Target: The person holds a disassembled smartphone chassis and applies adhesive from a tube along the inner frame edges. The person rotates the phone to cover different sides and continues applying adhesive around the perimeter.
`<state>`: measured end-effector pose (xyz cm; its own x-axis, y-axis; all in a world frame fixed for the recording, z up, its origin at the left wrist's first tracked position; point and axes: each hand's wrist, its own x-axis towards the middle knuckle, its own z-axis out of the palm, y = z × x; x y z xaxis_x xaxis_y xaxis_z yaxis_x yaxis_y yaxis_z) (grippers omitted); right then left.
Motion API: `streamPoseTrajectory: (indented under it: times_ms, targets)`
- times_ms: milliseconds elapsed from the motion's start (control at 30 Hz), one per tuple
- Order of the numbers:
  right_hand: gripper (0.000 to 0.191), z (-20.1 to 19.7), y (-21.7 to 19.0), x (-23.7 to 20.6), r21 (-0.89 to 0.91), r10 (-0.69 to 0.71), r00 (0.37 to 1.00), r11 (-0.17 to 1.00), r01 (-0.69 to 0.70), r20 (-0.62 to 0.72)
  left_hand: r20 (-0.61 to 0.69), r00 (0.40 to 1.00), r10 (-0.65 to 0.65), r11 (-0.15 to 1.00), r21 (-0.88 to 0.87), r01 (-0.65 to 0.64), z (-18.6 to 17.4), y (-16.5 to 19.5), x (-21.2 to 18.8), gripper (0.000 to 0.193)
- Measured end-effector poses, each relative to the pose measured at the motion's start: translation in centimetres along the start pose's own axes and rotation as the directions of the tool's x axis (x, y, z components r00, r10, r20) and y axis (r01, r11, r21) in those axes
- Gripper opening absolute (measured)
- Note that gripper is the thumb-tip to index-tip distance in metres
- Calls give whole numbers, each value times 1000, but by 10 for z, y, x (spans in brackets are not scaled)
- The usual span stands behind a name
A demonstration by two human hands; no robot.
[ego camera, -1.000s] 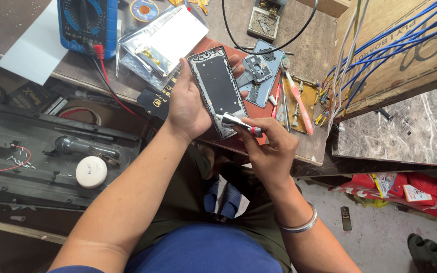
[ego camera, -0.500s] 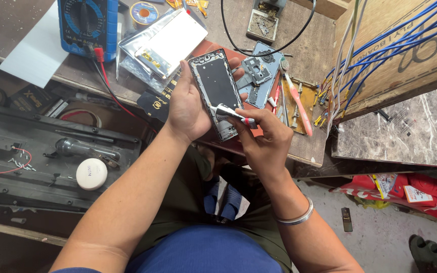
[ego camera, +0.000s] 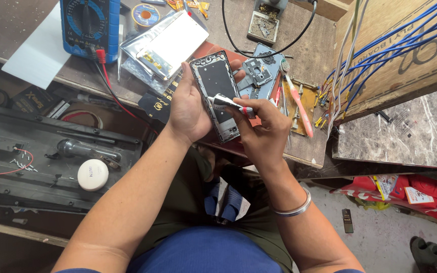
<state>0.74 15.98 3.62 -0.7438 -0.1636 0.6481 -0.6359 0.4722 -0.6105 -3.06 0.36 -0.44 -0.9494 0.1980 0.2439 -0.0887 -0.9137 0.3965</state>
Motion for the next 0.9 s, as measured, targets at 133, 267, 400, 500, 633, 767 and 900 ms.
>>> streamPoseTrajectory:
  times_ms: [133,267,400,500,633,767,900]
  targets:
    - [21,2,-1,3,15,13,1000,1000,-13,9,-11,1000,4,1000,25,-3,1,0,-1,81]
    - [22,3,-2,7,9,24,1000,1000,-24,18,-3,1000,-1,1000,16,1,1,1,-1,81]
    - [22,6,-3,11,21,24,1000,999,-24,14,5,1000,-5,1000,14,5,1,2,0,82]
    - [23,8,-2,14,32,13,1000,999,-14,15,14,1000,-7,1000,9,7,0,2,-1,81]
    - [22,10,-1,17,35,-14,1000,999,14,6,37,999,-15,1000,12,15,-1,1,-1,82]
    - [23,12,1,20,21,-3,1000,1000,3,10,50,999,-23,999,32,21,-1,1,-3,83]
    - [22,13,1,22,58,-1,1000,998,1,7,86,996,-27,999,46,24,1,2,-3,85]
